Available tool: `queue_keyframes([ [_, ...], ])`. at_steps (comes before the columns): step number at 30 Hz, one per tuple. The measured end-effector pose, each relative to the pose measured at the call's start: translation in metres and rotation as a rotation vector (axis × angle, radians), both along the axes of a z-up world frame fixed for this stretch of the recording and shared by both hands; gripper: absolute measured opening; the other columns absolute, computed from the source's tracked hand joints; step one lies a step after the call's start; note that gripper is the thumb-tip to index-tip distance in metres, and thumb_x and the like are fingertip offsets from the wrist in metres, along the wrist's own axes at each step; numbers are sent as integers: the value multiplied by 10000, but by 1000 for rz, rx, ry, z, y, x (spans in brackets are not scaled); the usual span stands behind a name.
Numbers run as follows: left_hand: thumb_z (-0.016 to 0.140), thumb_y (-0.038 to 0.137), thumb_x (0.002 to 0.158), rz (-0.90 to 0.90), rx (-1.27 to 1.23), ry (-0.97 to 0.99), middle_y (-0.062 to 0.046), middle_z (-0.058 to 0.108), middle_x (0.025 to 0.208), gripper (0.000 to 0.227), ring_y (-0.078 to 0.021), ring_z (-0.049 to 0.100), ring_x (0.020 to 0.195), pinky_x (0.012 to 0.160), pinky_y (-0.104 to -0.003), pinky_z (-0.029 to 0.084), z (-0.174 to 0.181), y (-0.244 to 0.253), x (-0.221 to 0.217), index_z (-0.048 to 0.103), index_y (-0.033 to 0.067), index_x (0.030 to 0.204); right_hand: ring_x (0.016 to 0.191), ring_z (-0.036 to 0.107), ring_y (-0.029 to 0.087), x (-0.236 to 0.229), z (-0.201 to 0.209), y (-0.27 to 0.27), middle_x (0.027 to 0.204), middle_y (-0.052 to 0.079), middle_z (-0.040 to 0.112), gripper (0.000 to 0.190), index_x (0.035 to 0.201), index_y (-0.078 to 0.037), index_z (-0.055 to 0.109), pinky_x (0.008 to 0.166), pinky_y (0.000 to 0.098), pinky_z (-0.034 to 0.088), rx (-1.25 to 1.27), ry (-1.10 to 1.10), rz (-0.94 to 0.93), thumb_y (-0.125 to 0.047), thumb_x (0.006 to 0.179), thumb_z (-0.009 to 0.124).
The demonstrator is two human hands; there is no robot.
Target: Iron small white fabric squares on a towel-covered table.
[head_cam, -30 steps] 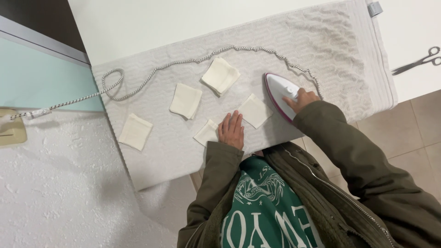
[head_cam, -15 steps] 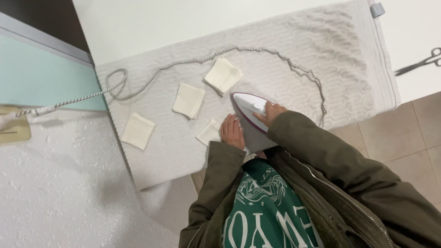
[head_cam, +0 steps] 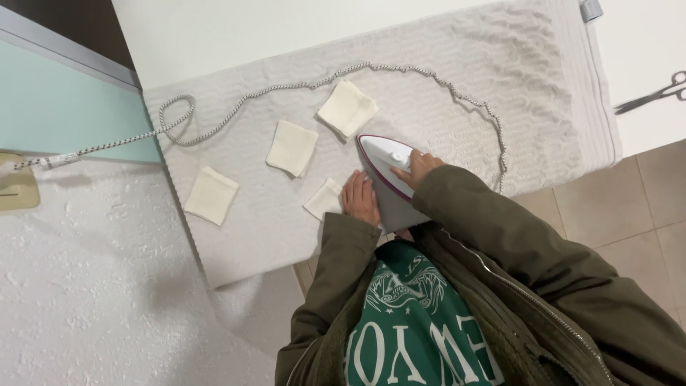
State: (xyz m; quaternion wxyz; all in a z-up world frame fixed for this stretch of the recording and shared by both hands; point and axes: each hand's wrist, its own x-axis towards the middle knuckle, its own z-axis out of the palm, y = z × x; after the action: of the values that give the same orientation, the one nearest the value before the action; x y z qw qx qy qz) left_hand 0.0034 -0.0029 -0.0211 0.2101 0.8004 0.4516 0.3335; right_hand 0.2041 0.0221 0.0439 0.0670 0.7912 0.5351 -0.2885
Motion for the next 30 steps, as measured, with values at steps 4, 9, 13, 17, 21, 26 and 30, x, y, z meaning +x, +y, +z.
queue_keyframes([
  [4,621,10,928,-6,-10,1,-200,545,1408,304,-384,488,1380,1145,-514,390,5,3,-2,611,-24,1230,839,747,434,2,-9,-1,944,292,725,679,1129,33,658,697,517,612,21,2,9,-612,919,660],
  [9,619,10,919,-17,-3,11,-196,533,1410,320,-384,480,1389,1143,-515,386,7,0,-3,607,-28,1236,832,734,443,5,-8,-6,935,297,714,704,1127,45,646,691,520,601,50,-6,17,-625,911,663],
  [13,631,21,908,-10,9,-1,-186,523,1416,331,-380,476,1386,1138,-522,382,-3,7,-1,604,-18,1236,811,756,425,6,5,9,929,293,725,697,1172,47,628,674,518,618,-9,13,5,-610,938,636],
  [17,630,15,913,-34,-1,51,-148,488,1505,458,-371,453,1412,1149,-520,379,9,-7,-5,562,10,1365,818,749,426,11,-1,-8,926,295,724,690,1142,50,639,671,517,616,-12,4,-23,-610,939,643],
  [21,627,25,862,-86,48,188,-81,447,1580,632,-373,408,1436,1155,-514,355,13,8,-4,512,69,1481,815,747,431,18,-1,11,924,296,723,688,1134,50,646,670,518,612,15,-5,-37,-607,928,652],
  [26,632,49,872,-115,-15,237,-54,414,1606,662,-363,378,1458,1168,-509,329,18,1,-7,482,82,1515,814,750,425,25,-8,0,918,298,724,709,1136,56,644,666,514,612,6,6,-63,-623,930,646],
  [30,634,58,860,-107,-28,257,-49,410,1604,677,-357,377,1464,1176,-505,322,13,4,-5,471,86,1517,844,744,427,23,1,8,940,295,724,724,1129,50,656,704,513,607,36,-23,-78,-643,919,648],
])
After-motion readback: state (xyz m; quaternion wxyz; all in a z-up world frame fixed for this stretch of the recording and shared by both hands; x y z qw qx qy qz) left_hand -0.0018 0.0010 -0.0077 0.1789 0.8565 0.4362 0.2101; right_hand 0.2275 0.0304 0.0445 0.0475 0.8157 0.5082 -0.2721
